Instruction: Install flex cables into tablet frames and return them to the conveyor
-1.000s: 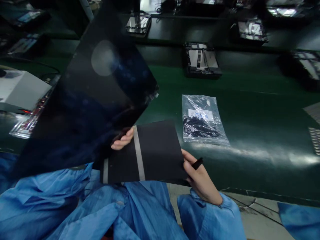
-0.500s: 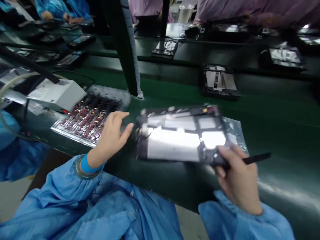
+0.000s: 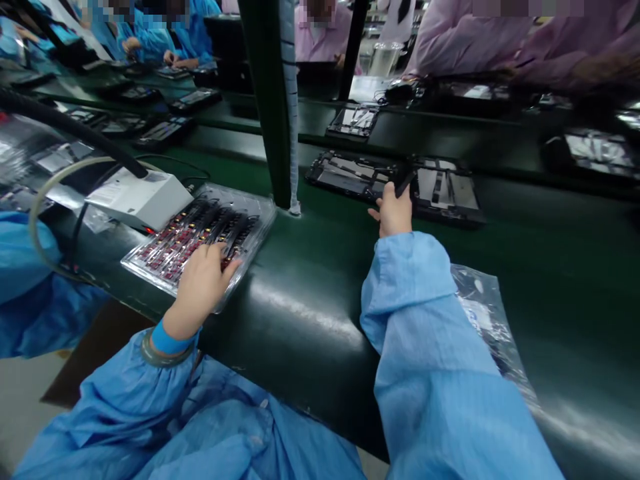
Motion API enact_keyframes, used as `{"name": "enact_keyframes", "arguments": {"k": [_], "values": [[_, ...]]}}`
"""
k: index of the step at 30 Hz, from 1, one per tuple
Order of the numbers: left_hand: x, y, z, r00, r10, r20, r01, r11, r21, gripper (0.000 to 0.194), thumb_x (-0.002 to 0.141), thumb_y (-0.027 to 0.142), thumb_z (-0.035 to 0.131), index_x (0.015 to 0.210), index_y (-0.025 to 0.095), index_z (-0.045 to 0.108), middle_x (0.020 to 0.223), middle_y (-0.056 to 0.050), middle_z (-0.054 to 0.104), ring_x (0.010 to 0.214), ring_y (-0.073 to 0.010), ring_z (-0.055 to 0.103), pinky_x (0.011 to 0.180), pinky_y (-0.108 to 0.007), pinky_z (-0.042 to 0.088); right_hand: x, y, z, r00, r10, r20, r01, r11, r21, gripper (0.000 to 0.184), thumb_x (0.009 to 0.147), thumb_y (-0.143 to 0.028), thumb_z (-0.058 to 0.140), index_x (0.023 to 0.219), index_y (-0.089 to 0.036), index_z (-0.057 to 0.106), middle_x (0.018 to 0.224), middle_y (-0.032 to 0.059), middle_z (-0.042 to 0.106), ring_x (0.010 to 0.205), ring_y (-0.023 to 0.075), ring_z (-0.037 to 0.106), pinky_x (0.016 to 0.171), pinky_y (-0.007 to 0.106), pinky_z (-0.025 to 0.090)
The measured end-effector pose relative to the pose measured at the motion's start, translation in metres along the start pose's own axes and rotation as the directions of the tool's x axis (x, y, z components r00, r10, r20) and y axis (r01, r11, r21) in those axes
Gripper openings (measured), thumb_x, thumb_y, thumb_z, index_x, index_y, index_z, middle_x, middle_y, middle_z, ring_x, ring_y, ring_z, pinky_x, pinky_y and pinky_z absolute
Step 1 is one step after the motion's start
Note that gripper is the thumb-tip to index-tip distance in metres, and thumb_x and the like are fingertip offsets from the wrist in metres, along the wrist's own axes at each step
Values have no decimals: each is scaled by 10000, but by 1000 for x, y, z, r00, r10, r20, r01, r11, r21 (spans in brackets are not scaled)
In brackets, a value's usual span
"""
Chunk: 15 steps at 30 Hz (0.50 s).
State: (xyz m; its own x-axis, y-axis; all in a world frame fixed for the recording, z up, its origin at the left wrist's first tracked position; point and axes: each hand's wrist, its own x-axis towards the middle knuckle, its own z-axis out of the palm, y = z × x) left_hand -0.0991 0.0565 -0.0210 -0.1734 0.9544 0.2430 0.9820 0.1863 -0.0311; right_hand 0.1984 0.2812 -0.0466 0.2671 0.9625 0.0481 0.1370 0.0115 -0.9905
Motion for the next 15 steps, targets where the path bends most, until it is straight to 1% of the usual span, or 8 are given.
{"name": "enact_keyframes", "arguments": {"k": [2,3,5,6,9,12,15], "values": [[2,-2,0,999,-12,37,13,1000,-20,374,919,386,524,1164,104,550,940,-136,641,944,-307,611,790,-385,467,-25,-6,3,996,86,-12,-85,995,58,350,940,-391,470,1269,-273,483,1245,97,545,1057,235,612,689,377,562],[2,-2,0,998,-17,54,19,999,-36,375,917,378,529,1172,103,549,932,-133,651,945,-310,617,793,-390,468,-41,-10,3,995,102,21,-103,991,88,325,926,-395,505,1217,-252,527,1244,100,558,1060,237,623,704,365,563],[4,-3,2,997,-27,68,32,996,-79,387,912,361,539,1194,96,542,932,-132,663,955,-318,623,799,-402,469,-77,-19,2,987,81,140,-96,990,104,271,898,-411,559,1088,-221,593,1197,98,601,1023,232,654,698,328,558],[5,-3,2,997,-32,67,39,994,-104,390,910,357,543,1200,96,540,934,-132,664,958,-319,624,800,-407,470,-94,-23,2,980,64,189,-82,992,91,272,887,-431,573,1045,-212,609,1168,96,622,1000,230,665,685,315,553],[5,-3,5,998,-52,38,59,978,-201,365,893,346,565,1179,120,556,921,-115,660,949,-307,628,800,-408,473,-140,-25,-3,958,1,285,-8,1000,24,370,867,-519,574,1027,-190,632,1095,100,666,937,228,684,662,309,539],[7,-7,6,997,-81,8,79,940,-332,329,871,333,585,1138,143,586,866,-84,646,903,-277,630,801,-391,477,-172,-19,-7,942,-14,336,31,998,-46,454,879,-570,528,1062,-171,642,994,102,702,885,221,686,679,326,529],[10,-15,3,993,-121,-1,106,874,-475,331,857,325,578,1131,141,608,782,-49,621,833,-245,616,806,-377,478,-192,-14,-6,935,3,355,28,996,-84,486,891,-583,494,1066,-156,649,892,100,716,816,210,679,685,336,522]]}}
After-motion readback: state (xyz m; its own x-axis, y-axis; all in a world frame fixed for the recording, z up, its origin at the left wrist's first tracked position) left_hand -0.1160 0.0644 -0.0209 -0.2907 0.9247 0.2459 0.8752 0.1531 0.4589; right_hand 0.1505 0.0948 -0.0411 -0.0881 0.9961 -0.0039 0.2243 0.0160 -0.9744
